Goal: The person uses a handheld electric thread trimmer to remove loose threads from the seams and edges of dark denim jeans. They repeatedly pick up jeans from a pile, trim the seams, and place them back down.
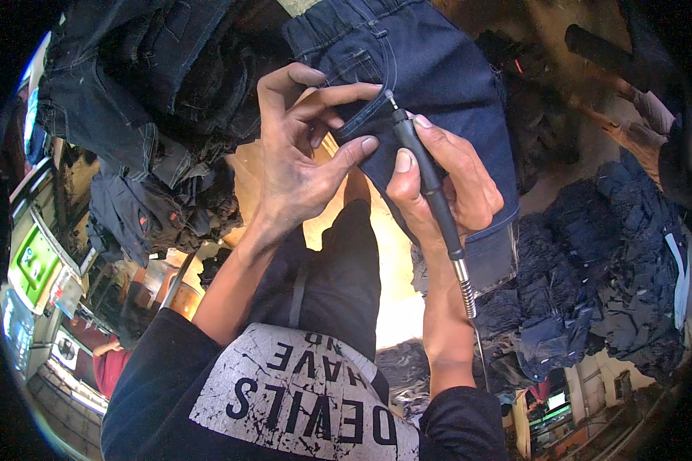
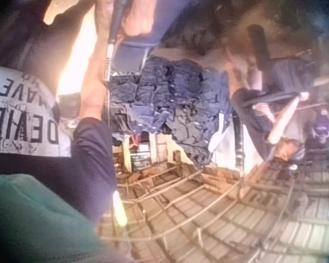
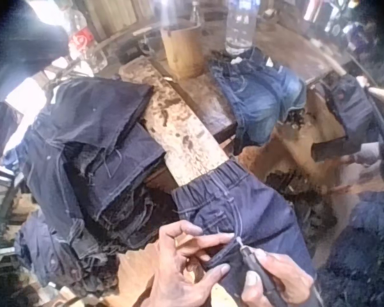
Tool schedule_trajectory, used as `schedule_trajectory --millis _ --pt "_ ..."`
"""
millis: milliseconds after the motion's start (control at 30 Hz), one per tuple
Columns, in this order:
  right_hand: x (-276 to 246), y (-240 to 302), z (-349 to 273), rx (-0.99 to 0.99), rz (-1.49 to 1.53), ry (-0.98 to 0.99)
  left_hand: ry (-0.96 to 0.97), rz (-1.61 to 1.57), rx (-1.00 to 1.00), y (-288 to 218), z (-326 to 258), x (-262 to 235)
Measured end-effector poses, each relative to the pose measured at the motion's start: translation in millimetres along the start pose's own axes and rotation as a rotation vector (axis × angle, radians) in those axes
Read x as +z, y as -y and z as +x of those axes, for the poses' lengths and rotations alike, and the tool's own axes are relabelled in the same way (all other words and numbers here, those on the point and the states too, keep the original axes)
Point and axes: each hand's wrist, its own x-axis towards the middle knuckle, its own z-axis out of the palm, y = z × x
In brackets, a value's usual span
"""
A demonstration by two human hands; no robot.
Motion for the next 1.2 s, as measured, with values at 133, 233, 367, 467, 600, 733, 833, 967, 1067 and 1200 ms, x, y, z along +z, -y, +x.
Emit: schedule_trajectory --millis 133,233,367,467,600,733,833,967,1067,1200 --pt "3 -3 -3 0.029 0.022 -0.015 0.022 0.01 0.044 -1 2 -1" --pt "2 0 -4 0.086 0.038 -0.011 0.047 0.032 0.032 -1 2 -2" --pt "3 4 -3 0.122 0.041 -0.01 0.051 0.026 0.035 -1 2 -3" --pt "3 3 -1 0.095 0.023 -0.005 0.055 0.052 0.053 0 3 -2" --pt "2 -1 0 0.043 -0.004 0.005 0.048 0.064 0.076 2 4 -4" --pt "1 -1 -1 0.009 -0.008 0.017 0.047 0.066 0.089 5 2 -6" --pt "1 -1 -2 0.007 -0.004 0.012 0.044 0.069 0.088 5 1 -5" --pt "-1 -1 -2 -0.02 0.025 0.027 0.025 0.067 0.138 6 0 -4" --pt "0 -1 -2 -0.053 0.031 0.032 0.02 0.075 0.152 9 -1 -4" --pt "2 1 -3 -0.058 0.05 0.033 0.021 0.055 0.081 9 -5 -6"
